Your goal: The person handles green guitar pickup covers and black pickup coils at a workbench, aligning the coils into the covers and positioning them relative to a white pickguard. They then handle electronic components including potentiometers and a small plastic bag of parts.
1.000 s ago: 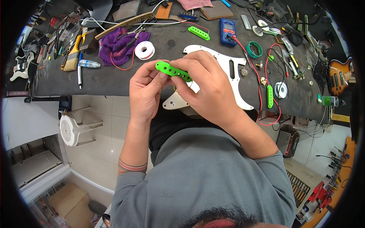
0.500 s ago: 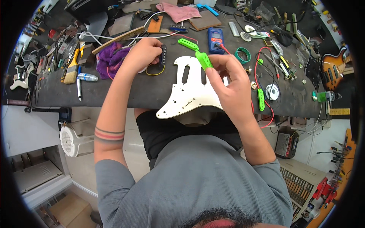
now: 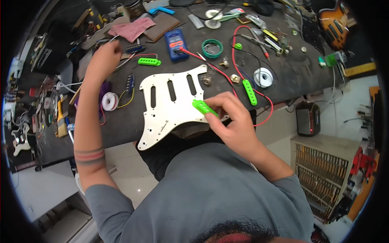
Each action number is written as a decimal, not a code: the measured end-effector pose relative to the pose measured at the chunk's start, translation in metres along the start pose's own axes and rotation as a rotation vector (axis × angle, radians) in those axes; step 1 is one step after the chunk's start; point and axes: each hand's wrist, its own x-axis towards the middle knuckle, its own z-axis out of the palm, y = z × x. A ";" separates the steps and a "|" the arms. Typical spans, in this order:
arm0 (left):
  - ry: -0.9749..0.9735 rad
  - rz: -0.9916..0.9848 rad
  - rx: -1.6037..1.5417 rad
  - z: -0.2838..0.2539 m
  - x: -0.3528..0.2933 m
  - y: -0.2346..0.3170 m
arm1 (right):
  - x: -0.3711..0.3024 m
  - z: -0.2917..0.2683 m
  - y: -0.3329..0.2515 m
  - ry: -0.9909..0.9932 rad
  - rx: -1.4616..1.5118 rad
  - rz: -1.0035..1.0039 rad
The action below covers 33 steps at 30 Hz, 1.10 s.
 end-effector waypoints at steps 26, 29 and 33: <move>0.108 0.130 -0.505 0.006 0.017 -0.043 | -0.020 -0.033 0.022 0.131 0.297 0.176; 0.291 0.064 -0.824 -0.009 0.002 -0.038 | -0.022 -0.038 0.018 0.092 0.375 0.275; 0.263 -0.012 -1.549 -0.043 -0.048 -0.016 | -0.019 -0.039 0.015 0.056 0.449 0.226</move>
